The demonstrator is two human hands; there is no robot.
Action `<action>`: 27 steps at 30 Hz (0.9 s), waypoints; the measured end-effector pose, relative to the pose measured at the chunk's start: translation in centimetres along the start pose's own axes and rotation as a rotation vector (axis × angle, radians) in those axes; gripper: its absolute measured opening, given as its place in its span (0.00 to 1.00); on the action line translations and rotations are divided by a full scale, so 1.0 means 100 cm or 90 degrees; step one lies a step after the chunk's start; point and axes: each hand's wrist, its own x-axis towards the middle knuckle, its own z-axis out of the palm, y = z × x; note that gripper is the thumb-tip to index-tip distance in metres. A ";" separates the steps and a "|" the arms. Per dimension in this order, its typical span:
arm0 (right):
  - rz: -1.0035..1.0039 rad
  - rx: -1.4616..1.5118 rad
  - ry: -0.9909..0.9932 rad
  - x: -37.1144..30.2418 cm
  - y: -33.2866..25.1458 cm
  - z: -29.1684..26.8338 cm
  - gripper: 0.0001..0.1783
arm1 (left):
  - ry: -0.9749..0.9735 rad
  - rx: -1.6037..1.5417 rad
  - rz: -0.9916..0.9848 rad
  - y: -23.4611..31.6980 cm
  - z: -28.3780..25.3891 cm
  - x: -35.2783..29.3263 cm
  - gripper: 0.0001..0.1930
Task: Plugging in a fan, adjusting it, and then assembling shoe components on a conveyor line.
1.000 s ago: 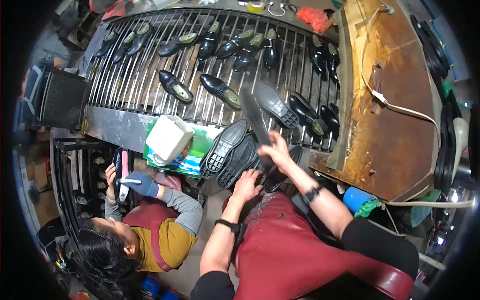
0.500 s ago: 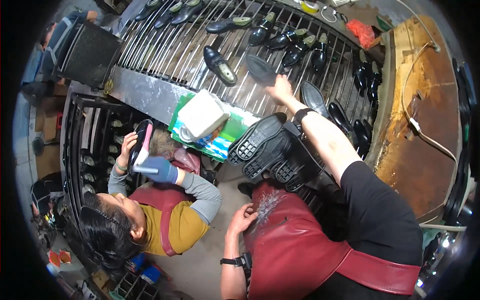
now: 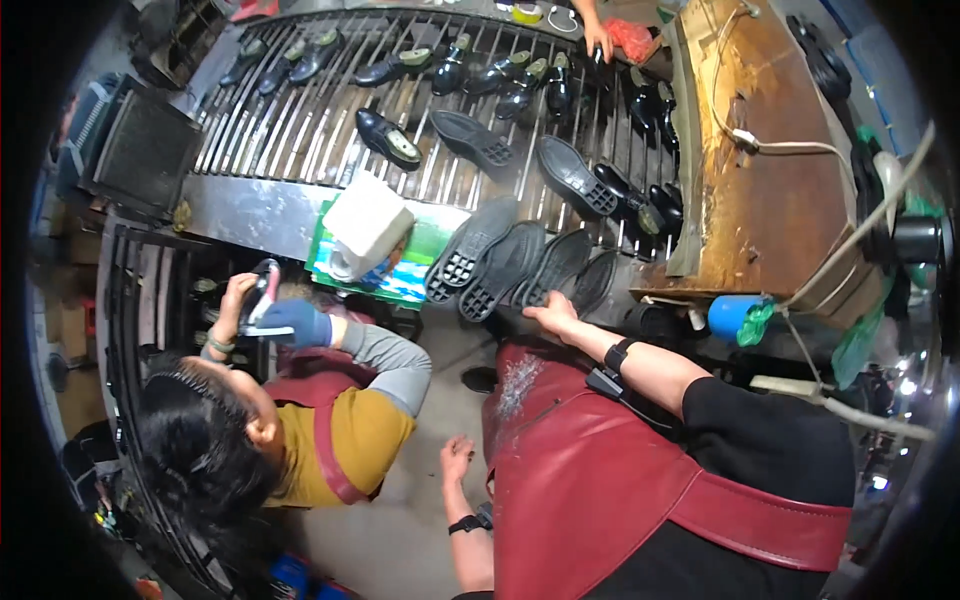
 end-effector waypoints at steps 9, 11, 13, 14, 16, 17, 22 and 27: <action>0.096 0.051 0.164 0.005 0.000 0.025 0.53 | 0.208 -0.364 -0.118 -0.137 -0.050 -0.028 0.07; 0.066 0.096 0.163 -0.008 -0.004 0.015 0.37 | 0.183 -0.011 0.199 -0.175 -0.053 -0.026 0.05; 0.050 0.066 0.271 0.003 0.015 0.005 0.30 | 0.161 -0.107 0.077 -0.143 -0.042 -0.021 0.04; 0.055 0.215 0.177 -0.007 0.017 -0.013 0.28 | 0.169 -0.072 0.033 -0.118 -0.041 -0.020 0.04; 0.002 0.547 0.017 -0.007 0.033 -0.031 0.21 | 0.148 0.050 0.089 -0.096 -0.039 -0.014 0.03; -0.005 0.682 -0.015 -0.018 0.026 -0.033 0.14 | 0.125 0.131 0.189 -0.137 -0.051 -0.001 0.03; -0.082 0.811 -0.077 -0.044 0.040 -0.080 0.13 | 0.199 -0.198 -0.005 0.017 0.003 -0.005 0.06; -0.171 0.590 -0.066 -0.021 -0.079 -0.055 0.26 | 0.149 -0.051 -0.102 0.039 -0.004 0.030 0.13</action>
